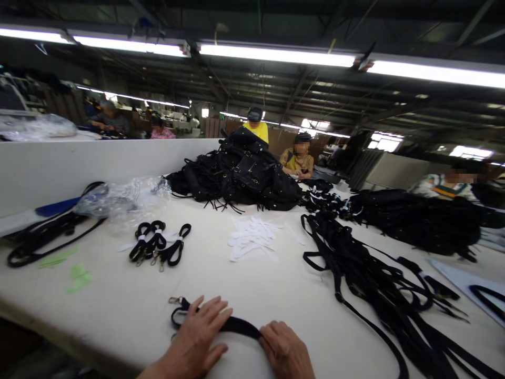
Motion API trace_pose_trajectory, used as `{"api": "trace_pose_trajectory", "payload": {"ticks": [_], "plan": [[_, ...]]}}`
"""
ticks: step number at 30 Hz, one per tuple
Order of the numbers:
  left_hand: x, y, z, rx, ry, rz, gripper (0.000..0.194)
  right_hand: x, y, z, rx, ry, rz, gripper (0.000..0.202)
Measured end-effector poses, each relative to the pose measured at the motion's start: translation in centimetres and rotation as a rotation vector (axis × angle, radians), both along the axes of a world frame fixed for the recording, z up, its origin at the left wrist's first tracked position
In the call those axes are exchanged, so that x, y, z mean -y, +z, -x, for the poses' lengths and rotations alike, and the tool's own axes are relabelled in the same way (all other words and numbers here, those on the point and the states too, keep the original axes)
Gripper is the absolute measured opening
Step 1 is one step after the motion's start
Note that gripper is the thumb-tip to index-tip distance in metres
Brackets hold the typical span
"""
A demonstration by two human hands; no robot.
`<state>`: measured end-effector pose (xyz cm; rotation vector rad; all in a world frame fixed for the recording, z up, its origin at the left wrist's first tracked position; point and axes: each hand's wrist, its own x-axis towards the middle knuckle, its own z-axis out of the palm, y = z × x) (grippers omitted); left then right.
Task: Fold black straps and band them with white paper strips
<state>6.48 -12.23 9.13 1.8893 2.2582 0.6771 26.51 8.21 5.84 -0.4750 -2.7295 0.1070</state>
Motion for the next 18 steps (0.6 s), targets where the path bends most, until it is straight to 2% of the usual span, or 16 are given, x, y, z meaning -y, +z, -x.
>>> {"api": "trace_pose_trajectory", "payload": {"ticks": [3, 6, 12, 18], "plan": [[-3.4, -1.0, -2.1, 0.02, 0.03, -0.062, 0.052, -0.2, -0.6, 0.0, -0.01, 0.006, -0.043, 0.014], [-5.5, -1.8, -2.5, 0.038, 0.072, -0.097, 0.031, -0.2, -0.8, 0.1, 0.011, -0.001, -0.055, 0.015], [-6.1, -2.7, -2.0, 0.048, 0.081, -0.098, 0.022, 0.2, -0.5, 0.0, -0.001, -0.016, -0.015, 0.015], [-6.1, -2.9, -1.5, 0.099, 0.093, -0.113, 0.013, 0.1, -0.5, -0.1, 0.029, -0.04, 0.022, 0.015]]}}
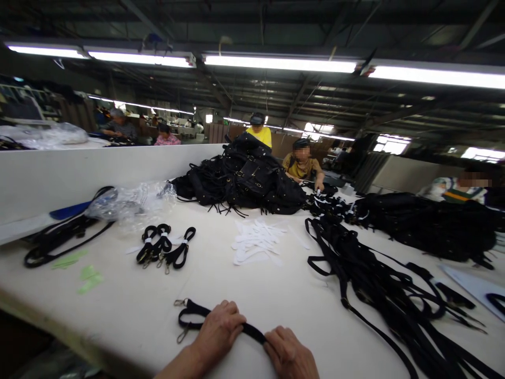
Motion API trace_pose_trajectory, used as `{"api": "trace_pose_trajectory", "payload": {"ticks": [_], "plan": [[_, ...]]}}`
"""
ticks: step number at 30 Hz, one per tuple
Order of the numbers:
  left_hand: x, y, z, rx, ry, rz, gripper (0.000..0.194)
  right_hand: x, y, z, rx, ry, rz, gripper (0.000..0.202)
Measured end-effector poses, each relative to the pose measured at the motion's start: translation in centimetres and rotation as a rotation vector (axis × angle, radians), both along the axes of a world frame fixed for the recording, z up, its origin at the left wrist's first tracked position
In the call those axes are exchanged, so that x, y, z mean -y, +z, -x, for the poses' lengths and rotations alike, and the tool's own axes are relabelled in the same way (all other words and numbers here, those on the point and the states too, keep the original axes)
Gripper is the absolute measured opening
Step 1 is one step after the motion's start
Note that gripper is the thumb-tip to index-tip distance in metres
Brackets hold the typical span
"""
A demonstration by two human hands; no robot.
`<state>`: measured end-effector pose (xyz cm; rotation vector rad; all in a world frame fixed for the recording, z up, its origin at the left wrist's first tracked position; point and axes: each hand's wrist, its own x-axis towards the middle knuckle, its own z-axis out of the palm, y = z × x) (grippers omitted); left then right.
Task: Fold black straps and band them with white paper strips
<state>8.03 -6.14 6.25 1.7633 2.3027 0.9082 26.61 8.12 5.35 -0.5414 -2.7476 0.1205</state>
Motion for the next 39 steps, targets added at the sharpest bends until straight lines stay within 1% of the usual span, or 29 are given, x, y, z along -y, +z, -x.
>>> {"api": "trace_pose_trajectory", "payload": {"ticks": [3, 6, 11, 12, 14, 16, 18, 19, 21, 23, 26, 28, 31, 34, 36, 37, 39], "plan": [[0.1, 0.2, 0.1, 0.014, -0.01, 0.003, 0.013, 0.1, 0.6, -0.1, 0.034, -0.023, 0.015, 0.013], [0.6, 0.3, 0.1, 0.028, -0.041, 0.007, 0.017, 0.6, 1.5, -0.2, 0.057, -0.026, 0.034, 0.012], [1.1, -0.2, 0.6, 0.041, -0.069, 0.025, 0.019, 1.5, 2.6, -0.5, 0.107, -0.068, 0.077, 0.009], [1.1, -0.3, 0.8, 0.042, -0.075, 0.028, 0.019, 1.5, 2.9, -0.6, 0.111, -0.065, 0.104, 0.011], [0.8, -0.4, 1.0, 0.045, -0.089, 0.032, 0.019, 1.3, 3.5, -1.1, 0.102, -0.029, 0.173, 0.021], [0.6, -0.3, 1.2, 0.047, -0.1, 0.035, 0.019, 0.7, 4.4, -1.6, 0.12, 0.032, 0.212, 0.036], [0.5, -0.2, 1.3, 0.048, -0.109, 0.039, 0.018, 0.0, 5.5, -1.9, 0.187, 0.115, 0.191, 0.049], [0.5, -0.1, 1.3, 0.048, -0.113, 0.043, 0.018, -0.4, 6.1, -1.9, 0.223, 0.161, 0.161, 0.051], [0.5, 0.0, 1.3, 0.048, -0.12, 0.052, 0.018, -1.1, 7.1, -1.4, 0.254, 0.254, 0.081, 0.049], [0.5, 0.0, 1.4, 0.046, -0.125, 0.062, 0.018, -1.7, 7.9, -0.5, 0.251, 0.354, -0.021, 0.042], [0.5, 0.1, 1.4, 0.039, -0.128, 0.079, 0.018, -2.2, 8.7, 1.0, 0.261, 0.534, -0.203, 0.036], [0.4, 0.2, 1.3, 0.035, -0.123, 0.09, 0.018, -2.2, 9.1, 1.8, 0.26, 0.645, -0.288, 0.032], [0.3, 0.4, 1.3, 0.037, -0.115, 0.108, 0.021, -2.0, 9.4, 2.7, 0.27, 0.761, -0.331, 0.024], [0.1, 0.5, 1.3, 0.05, -0.117, 0.132, 0.021, -1.6, 8.9, 3.4, 0.339, 0.815, -0.31, 0.017], [0.1, 0.8, 1.6, 0.058, -0.127, 0.149, 0.02, -1.1, 8.1, 3.9, 0.375, 0.789, -0.25, 0.016], [0.2, 1.0, 1.8, 0.06, -0.133, 0.158, 0.021, -0.8, 7.7, 4.1, 0.385, 0.748, -0.212, 0.016], [0.5, 1.6, 2.6, 0.055, -0.135, 0.176, 0.021, 0.1, 6.7, 4.5, 0.391, 0.605, -0.136, 0.017]]}}
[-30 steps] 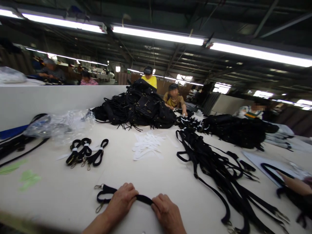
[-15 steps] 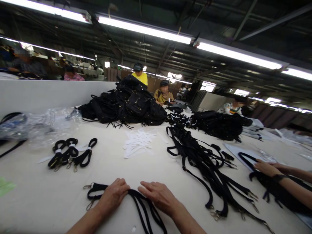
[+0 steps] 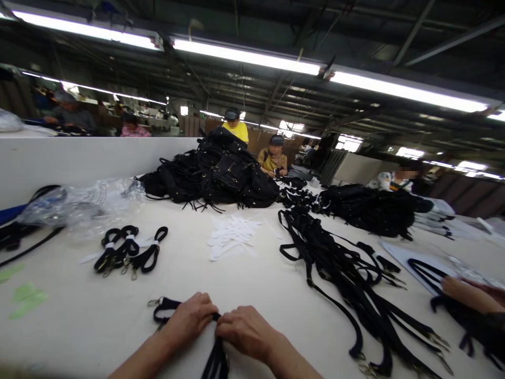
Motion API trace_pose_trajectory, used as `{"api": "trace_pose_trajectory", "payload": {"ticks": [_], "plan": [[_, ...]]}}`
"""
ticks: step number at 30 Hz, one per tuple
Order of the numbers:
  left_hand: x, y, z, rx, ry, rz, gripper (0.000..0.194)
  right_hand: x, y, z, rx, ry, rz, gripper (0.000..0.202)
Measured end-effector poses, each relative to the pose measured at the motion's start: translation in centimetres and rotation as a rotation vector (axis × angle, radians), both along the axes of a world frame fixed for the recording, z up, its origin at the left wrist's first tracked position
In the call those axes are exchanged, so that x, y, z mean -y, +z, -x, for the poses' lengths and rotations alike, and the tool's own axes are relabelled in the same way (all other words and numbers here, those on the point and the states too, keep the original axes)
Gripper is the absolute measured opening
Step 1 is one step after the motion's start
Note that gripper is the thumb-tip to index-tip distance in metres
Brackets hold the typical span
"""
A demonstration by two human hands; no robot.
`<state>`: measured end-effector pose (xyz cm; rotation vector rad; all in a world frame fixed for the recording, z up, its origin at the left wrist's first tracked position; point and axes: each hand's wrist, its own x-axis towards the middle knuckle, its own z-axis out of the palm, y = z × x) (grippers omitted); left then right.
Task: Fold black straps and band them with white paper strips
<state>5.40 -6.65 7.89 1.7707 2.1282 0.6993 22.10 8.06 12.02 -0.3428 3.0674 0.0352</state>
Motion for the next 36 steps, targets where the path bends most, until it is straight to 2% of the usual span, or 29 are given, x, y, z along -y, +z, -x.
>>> {"api": "trace_pose_trajectory", "payload": {"ticks": [3, 7, 12, 15, 17, 18, 19, 23, 26, 28, 31, 32, 33, 36], "plan": [[1.1, 1.2, 1.9, -0.019, 0.044, 0.026, 0.023, 1.7, -1.1, 0.5, -0.017, -0.251, 0.086, 0.017], [2.4, 2.5, 4.0, 0.003, 0.056, 0.083, 0.027, 3.6, -1.6, 1.2, -0.061, -0.507, 0.214, 0.012], [3.4, 4.1, 4.2, 0.038, -0.042, 0.136, 0.029, 4.8, -2.1, 1.8, -0.136, -0.647, 0.279, 0.009], [4.4, 5.1, 3.4, 0.04, -0.067, 0.141, 0.023, 5.2, -2.9, 1.9, -0.186, -0.671, 0.274, 0.008], [5.2, 5.2, 3.0, 0.041, -0.079, 0.137, 0.053, 5.3, -3.6, 1.9, -0.228, -0.672, 0.256, 0.008], [5.5, 5.0, 2.7, 0.038, -0.082, 0.132, 0.064, 5.3, -3.9, 1.9, -0.246, -0.67, 0.243, 0.007], [5.7, 4.6, 2.5, 0.032, -0.076, 0.125, 0.067, 5.3, -4.2, 1.9, -0.259, -0.666, 0.228, 0.007], [5.8, 2.3, 1.8, -0.001, 0.055, 0.07, 0.038, 5.1, -5.1, 1.6, -0.29, -0.615, 0.174, 0.005], [5.7, 0.7, 1.5, -0.005, 0.126, 0.025, 0.034, 4.9, -4.8, 1.0, -0.325, -0.537, 0.183, 0.011], [5.6, 0.1, 1.6, -0.008, 0.138, 0.013, 0.035, 4.8, -4.3, 0.8, -0.369, -0.483, 0.236, 0.019], [5.6, 0.0, 1.6, -0.009, 0.146, 0.005, 0.036, 4.5, -3.6, 1.4, -0.373, -0.454, 0.366, 0.048], [5.6, 0.1, 1.6, -0.01, 0.148, 0.005, 0.037, 4.3, -3.6, 1.9, -0.343, -0.46, 0.414, 0.052], [5.6, 0.2, 1.5, -0.011, 0.148, 0.005, 0.037, 4.1, -3.7, 2.4, -0.301, -0.464, 0.456, 0.049], [5.8, 0.3, 1.6, -0.009, 0.128, 0.005, 0.037, 3.5, -4.6, 3.7, -0.225, -0.461, 0.495, 0.022]]}}
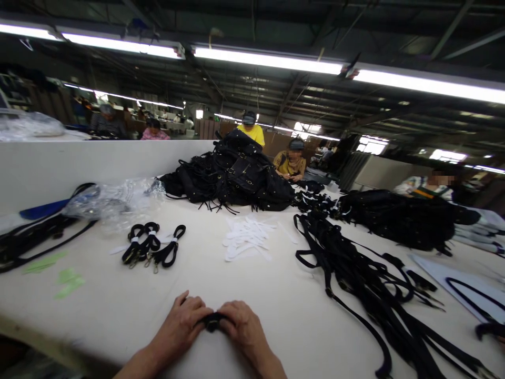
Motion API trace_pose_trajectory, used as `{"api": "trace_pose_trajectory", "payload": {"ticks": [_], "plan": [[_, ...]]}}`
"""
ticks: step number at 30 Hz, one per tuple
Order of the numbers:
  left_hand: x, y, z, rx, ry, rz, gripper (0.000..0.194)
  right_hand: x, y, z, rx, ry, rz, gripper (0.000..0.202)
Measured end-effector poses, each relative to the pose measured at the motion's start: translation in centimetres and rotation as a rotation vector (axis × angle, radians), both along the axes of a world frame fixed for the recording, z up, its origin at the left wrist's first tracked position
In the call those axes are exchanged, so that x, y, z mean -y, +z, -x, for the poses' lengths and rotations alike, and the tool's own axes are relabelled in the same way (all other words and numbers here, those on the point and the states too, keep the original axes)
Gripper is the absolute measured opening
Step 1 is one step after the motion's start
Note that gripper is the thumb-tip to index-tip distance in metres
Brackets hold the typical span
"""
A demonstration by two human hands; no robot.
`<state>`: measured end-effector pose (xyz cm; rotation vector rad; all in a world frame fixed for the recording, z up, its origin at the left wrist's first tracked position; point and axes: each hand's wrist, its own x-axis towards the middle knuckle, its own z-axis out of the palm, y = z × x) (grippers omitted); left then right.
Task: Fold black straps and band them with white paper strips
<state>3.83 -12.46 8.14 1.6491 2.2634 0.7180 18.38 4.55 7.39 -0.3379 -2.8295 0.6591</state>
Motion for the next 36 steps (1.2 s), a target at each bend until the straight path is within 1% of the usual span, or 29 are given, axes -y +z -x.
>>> {"api": "trace_pose_trajectory", "payload": {"ticks": [2, 4, 5, 9, 11, 14, 16, 18, 20, 22, 23, 24, 28, 30, 33, 35, 36], "plan": [[0.6, -0.1, 0.5, 0.006, -0.017, -0.009, 0.048, -0.1, -0.8, 0.5, -0.021, -0.003, -0.054, 0.013], [1.5, -0.3, 1.4, 0.01, -0.019, -0.016, 0.066, 0.1, -1.4, 0.5, -0.072, -0.005, -0.117, 0.012], [2.1, -0.3, 2.0, 0.008, -0.013, -0.019, 0.072, 0.2, -1.6, 0.5, -0.097, 0.001, -0.139, 0.013], [4.3, 0.3, 4.0, -0.023, -0.016, 0.006, 0.075, 0.6, -1.6, 0.3, -0.158, 0.001, -0.179, 0.015], [4.7, 0.9, 4.1, -0.035, -0.034, 0.048, 0.082, 0.7, -1.4, 0.2, -0.161, 0.001, -0.178, 0.015], [3.8, 1.5, 3.5, -0.03, -0.069, 0.122, 0.092, 0.8, -1.2, 0.2, -0.155, -0.005, -0.181, 0.015], [2.7, 1.7, 3.1, -0.023, -0.062, 0.142, 0.088, 0.8, -1.2, 0.2, -0.151, -0.012, -0.18, 0.015], [1.7, 1.9, 2.9, -0.022, -0.033, 0.132, 0.075, 0.7, -1.1, 0.2, -0.142, -0.011, -0.179, 0.015], [0.9, 2.0, 2.8, -0.032, -0.026, 0.115, 0.054, 0.6, -1.1, 0.3, -0.125, 0.0, -0.184, 0.014], [0.7, 2.1, 2.8, -0.045, -0.045, 0.107, 0.031, 0.4, -0.9, 0.2, -0.106, 0.019, -0.19, 0.014], [0.6, 2.1, 2.7, -0.057, -0.055, 0.105, 0.022, 0.3, -0.9, 0.2, -0.101, 0.029, -0.191, 0.013], [0.7, 2.0, 2.6, -0.074, -0.064, 0.101, 0.019, 0.2, -0.8, 0.2, -0.1, 0.04, -0.19, 0.014], [0.9, 0.8, 2.4, -0.167, -0.066, 0.085, 0.027, 0.0, -0.6, -0.1, -0.135, 0.06, -0.164, 0.016], [0.7, 0.3, 2.4, -0.204, -0.056, 0.085, 0.026, -0.2, -0.5, -0.1, -0.151, 0.062, -0.153, 0.017], [-0.1, 0.2, 2.2, -0.251, -0.023, 0.101, 0.027, -0.5, -0.6, 0.2, -0.165, 0.044, -0.182, 0.02], [-0.6, 0.4, 1.9, -0.272, 0.001, 0.111, 0.026, -0.6, -1.1, 0.6, -0.175, 0.015, -0.229, 0.02], [-0.8, 0.4, 1.7, -0.273, 0.01, 0.109, 0.023, -0.6, -1.6, 0.7, -0.187, 0.0, -0.262, 0.018]]}}
